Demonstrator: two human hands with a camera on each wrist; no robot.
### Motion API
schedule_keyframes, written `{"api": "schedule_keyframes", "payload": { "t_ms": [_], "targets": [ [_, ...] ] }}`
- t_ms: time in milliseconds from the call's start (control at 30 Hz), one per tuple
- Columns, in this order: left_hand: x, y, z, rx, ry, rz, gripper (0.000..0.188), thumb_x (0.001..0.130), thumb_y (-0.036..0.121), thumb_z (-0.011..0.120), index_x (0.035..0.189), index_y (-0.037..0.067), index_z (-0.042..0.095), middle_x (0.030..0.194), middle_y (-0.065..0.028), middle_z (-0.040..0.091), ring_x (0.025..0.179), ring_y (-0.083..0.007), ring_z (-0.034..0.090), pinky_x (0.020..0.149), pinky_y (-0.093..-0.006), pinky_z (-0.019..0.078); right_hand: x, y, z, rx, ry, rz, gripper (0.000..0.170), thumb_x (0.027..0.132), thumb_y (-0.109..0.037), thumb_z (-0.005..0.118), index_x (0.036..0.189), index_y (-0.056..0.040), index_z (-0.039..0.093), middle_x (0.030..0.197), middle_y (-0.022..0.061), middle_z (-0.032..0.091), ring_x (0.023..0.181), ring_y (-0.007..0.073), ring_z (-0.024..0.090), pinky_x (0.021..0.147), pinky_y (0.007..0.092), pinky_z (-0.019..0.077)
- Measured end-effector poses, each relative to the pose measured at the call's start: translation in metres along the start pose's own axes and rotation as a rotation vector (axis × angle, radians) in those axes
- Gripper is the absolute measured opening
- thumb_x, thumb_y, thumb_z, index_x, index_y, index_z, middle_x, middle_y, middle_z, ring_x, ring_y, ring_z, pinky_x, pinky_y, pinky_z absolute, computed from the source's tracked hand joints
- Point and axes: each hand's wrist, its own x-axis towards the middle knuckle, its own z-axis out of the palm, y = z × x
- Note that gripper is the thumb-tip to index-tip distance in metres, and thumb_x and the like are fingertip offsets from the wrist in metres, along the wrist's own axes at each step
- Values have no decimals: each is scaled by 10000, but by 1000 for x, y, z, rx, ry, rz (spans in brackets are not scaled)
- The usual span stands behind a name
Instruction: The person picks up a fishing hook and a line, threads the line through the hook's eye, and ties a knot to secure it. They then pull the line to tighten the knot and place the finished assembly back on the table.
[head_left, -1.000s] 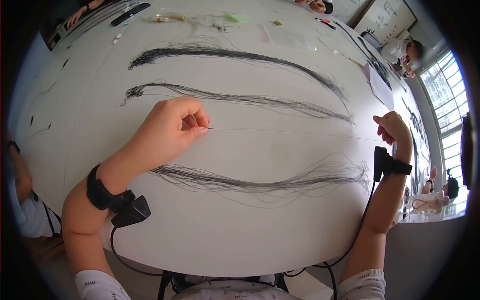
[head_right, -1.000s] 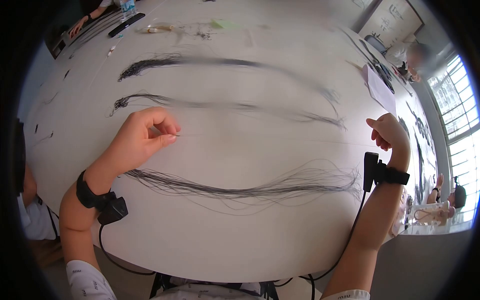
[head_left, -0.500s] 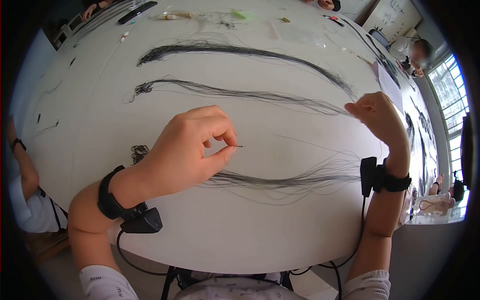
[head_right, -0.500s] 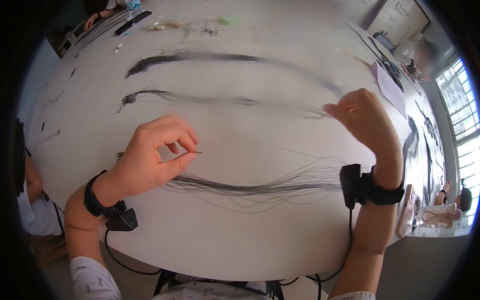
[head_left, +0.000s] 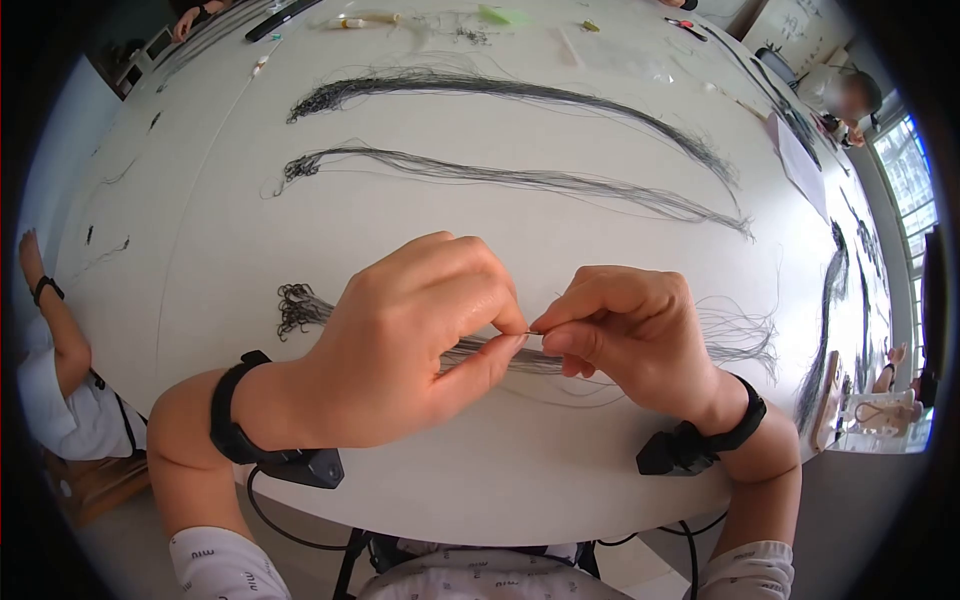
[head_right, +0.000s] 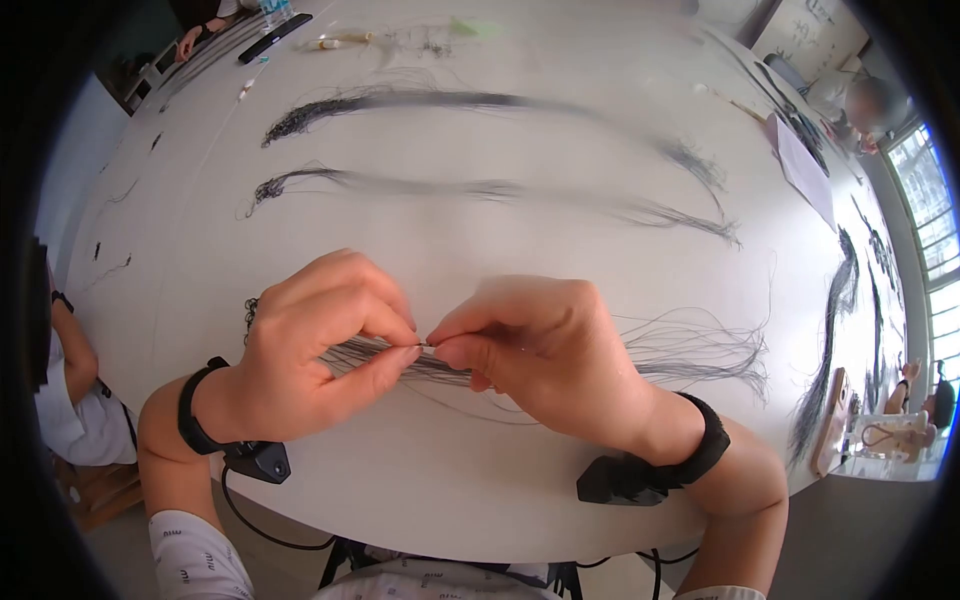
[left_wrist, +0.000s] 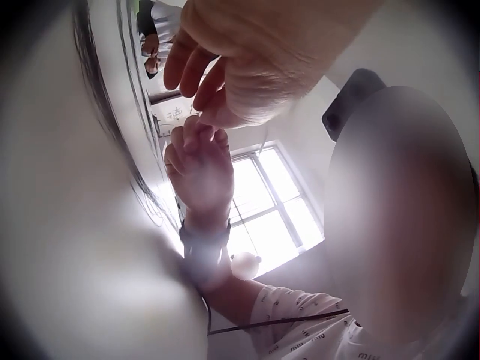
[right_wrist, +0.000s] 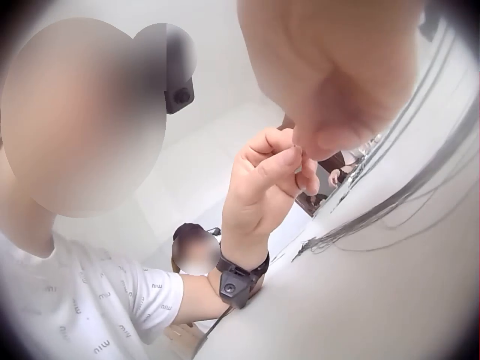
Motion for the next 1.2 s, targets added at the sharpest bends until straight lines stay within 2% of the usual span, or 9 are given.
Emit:
{"api": "schedule_keyframes", "payload": {
  "t_ms": [133, 300, 533, 733, 800, 900, 1033, 1100, 1200],
  "targets": [
    [-3, 0, 4, 48, 20, 31, 144, 686, -32, 684, 759, 37, 580, 778, -75, 576, 649, -200, 534, 546, -292, 418, -2, 4, 3, 21, 10, 30, 30, 821, -5, 635, 837, 1, 659, 695, 31, 621, 594, 67, 567, 526, 203, 468],
    [-2, 3, 5, 109, 40, 53, 155, 698, -8, 694, 791, 41, 579, 801, -83, 572, 642, -203, 519, 540, -290, 412, -4, 9, 4, 30, 42, -47, 30, 815, 14, 631, 802, -7, 647, 688, 20, 607, 562, 52, 517, 493, 199, 416],
    [-3, 2, 3, 7, 35, -8, 116, 739, -16, 659, 801, 34, 575, 813, -73, 578, 652, -155, 520, 526, -252, 412, -6, 11, 5, 17, 69, -70, 51, 794, 37, 616, 788, -7, 640, 662, -2, 585, 547, 44, 479, 486, 195, 378],
    [-2, 1, 0, -42, 15, -33, 112, 750, -10, 648, 812, 32, 565, 818, -70, 582, 660, -131, 525, 533, -235, 420, -6, 3, 4, -259, 142, -139, 88, 758, 17, 635, 830, -31, 649, 667, 4, 600, 445, 26, 398, 413, 192, 297],
    [-3, 1, -1, -68, -35, -90, 92, 766, 13, 639, 814, 30, 562, 818, -71, 581, 661, -127, 525, 545, -230, 418, -5, 5, 7, -362, 178, -326, 112, 752, 23, 644, 847, -36, 651, 665, 1, 611, 410, 30, 363, 392, 202, 280],
    [-2, 2, 0, -219, -70, -202, 72, 794, 43, 623, 812, 25, 556, 823, -62, 581, 670, -112, 523, 570, -224, 417, -4, 7, 6, -377, 118, -391, 178, 727, 52, 671, 877, -38, 644, 668, 9, 613, 466, 14, 402, 406, 191, 248],
    [-1, 7, -2, -390, -125, -369, 60, 820, 53, 604, 840, 15, 563, 832, -51, 582, 678, -99, 522, 590, -219, 418, -6, 9, 6, -372, 99, -366, 140, 754, 42, 669, 878, -14, 635, 683, 22, 618, 506, 24, 459, 431, 181, 307],
    [-1, 4, -3, -521, -122, -461, 62, 833, 50, 595, 882, 14, 579, 852, -46, 589, 703, -94, 536, 613, -208, 422, -7, 12, 8, -96, 133, -186, 38, 812, -31, 643, 846, -13, 649, 676, -5, 609, 506, 23, 448, 450, 189, 351],
    [-2, -1, 0, -372, -63, -321, 103, 823, 19, 602, 925, 17, 589, 875, -56, 596, 724, -105, 551, 601, -209, 434, -5, 13, 10, 112, 143, -103, 87, 847, -73, 626, 840, 13, 640, 664, 3, 597, 551, 36, 487, 484, 186, 387]
  ]
}}
